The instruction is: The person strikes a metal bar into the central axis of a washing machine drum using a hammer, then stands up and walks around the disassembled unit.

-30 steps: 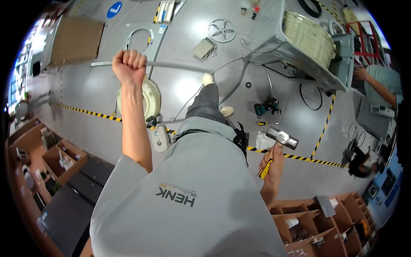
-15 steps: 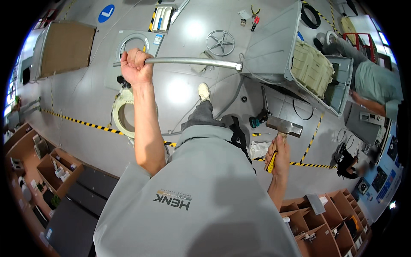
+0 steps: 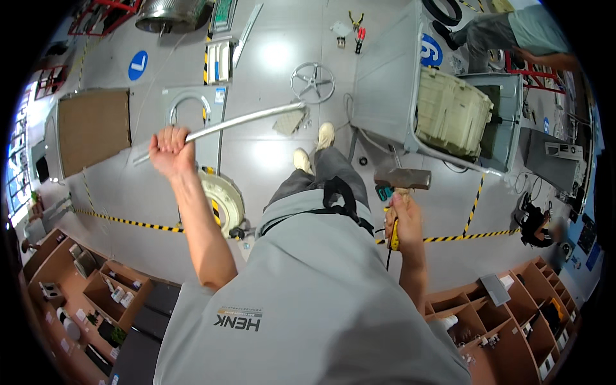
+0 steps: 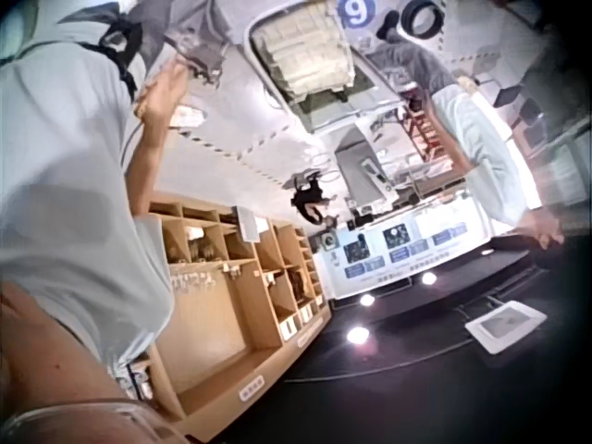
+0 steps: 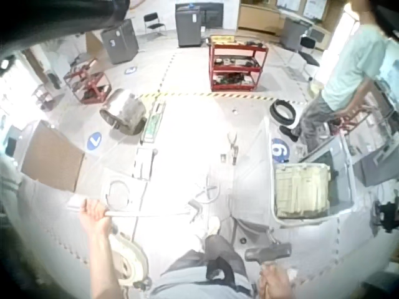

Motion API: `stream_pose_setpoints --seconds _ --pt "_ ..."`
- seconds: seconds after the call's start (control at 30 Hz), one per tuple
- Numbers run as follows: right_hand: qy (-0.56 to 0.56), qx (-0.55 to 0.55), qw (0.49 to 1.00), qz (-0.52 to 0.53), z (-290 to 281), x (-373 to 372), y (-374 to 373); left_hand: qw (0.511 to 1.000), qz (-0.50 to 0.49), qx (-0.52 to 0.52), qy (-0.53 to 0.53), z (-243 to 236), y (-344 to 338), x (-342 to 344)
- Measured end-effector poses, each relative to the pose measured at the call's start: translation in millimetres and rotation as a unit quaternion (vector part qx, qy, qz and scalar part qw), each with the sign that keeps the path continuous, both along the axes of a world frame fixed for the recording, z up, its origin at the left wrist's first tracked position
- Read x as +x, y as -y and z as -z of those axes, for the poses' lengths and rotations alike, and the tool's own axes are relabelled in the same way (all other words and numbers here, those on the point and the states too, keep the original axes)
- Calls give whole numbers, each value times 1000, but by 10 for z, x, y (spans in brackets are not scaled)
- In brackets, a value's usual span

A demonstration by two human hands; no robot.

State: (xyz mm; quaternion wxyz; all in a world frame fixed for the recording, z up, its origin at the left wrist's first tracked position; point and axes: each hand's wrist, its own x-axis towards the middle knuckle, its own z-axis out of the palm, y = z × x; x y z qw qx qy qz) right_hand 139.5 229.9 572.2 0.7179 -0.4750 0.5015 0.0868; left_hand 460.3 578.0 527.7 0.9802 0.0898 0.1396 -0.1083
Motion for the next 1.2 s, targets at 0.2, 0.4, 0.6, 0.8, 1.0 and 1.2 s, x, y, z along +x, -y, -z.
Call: stream_pose_setpoints --seconds 0.2,0.4,0.6,0.8,1.0,1.2 --pt "8 -2 1000 -16 106 630 461 986 -47 161 2 -327 177 472" --pt "30 -15 999 9 173 1206 870 976 -58 208 29 -472 587 1151" --pt "-25 -15 999 37 340 2070 1093 953 -16 297 66 -307 921 2207" --pt "-41 -49 992 108 486 3221 1155 871 93 473 88 -28 1518 3763" --pt "-93 -44 974 204 145 4213 1061 745 277 575 195 147 2269 5319" --pt "-107 -60 960 251 207 4694 1144 591 386 627 330 199 3189 5837"
